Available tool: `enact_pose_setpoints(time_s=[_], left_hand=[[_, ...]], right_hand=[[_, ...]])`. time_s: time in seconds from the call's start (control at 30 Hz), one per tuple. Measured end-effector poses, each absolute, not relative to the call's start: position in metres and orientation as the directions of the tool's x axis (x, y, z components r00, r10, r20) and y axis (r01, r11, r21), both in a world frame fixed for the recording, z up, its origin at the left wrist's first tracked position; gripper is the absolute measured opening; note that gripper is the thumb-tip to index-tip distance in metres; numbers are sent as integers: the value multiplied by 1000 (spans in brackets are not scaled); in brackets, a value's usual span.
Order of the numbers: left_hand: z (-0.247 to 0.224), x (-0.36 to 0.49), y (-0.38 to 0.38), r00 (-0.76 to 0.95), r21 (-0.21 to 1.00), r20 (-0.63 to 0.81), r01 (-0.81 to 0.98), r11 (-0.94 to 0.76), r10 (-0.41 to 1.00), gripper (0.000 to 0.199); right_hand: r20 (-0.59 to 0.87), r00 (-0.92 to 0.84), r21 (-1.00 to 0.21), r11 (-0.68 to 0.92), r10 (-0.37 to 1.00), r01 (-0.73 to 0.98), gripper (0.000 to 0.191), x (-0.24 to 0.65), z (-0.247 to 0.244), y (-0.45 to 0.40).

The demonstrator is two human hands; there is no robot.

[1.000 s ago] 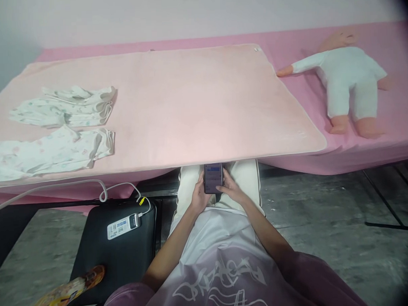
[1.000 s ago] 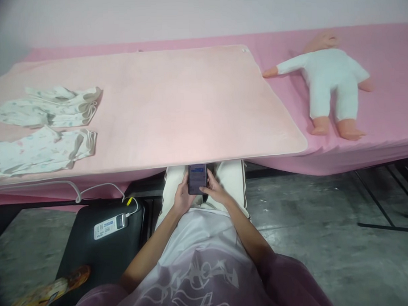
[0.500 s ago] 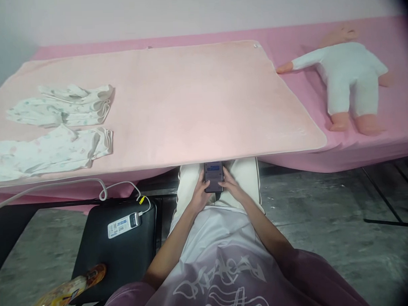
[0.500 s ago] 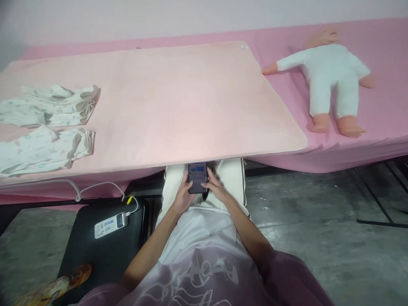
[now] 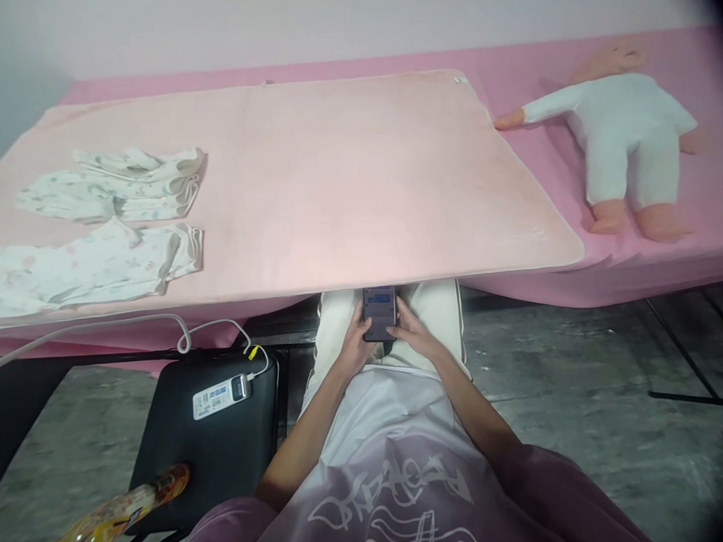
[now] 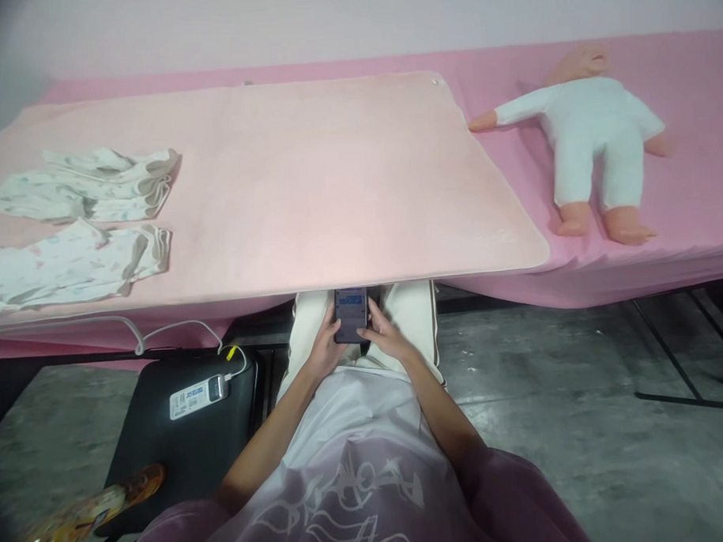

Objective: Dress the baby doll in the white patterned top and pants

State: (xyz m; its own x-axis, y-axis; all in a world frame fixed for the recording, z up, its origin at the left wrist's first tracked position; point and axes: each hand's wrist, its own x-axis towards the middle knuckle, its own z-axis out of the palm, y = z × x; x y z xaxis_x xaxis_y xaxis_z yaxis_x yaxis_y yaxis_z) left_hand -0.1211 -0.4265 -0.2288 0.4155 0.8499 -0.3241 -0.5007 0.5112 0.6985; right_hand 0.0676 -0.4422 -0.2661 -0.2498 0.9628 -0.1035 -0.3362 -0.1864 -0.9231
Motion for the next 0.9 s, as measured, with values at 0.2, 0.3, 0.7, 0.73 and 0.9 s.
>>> enact_pose_setpoints(time_s=[0.2,0.3,0.7,0.73,0.9], left_hand=[[-238,-119,-426,368,682,-373,-513,520,852,100],[-239,-121,-425,399,651,-348,-549,525,848,92],[-243,-113,-423,321,684,-352,-553,476,879,74],[-242,-113,-423,324,690,-344,-549,471,881,73],[-235,-118,-426,401,684,-332,-522,511,854,89]], right_hand=[[-104,-253,-921,-189,962,-341,121,65,-268,-442],[-89,-227,-931,-162,970,-328,120,64,-271,-441],[-106,-223,-926,-178,969,-333,114,64,-261,-439],[-110,-221,-925,-181,969,-334,112,64,-260,-439],[-125,-191,-926,-183,974,-330,101,66,-258,-439]])
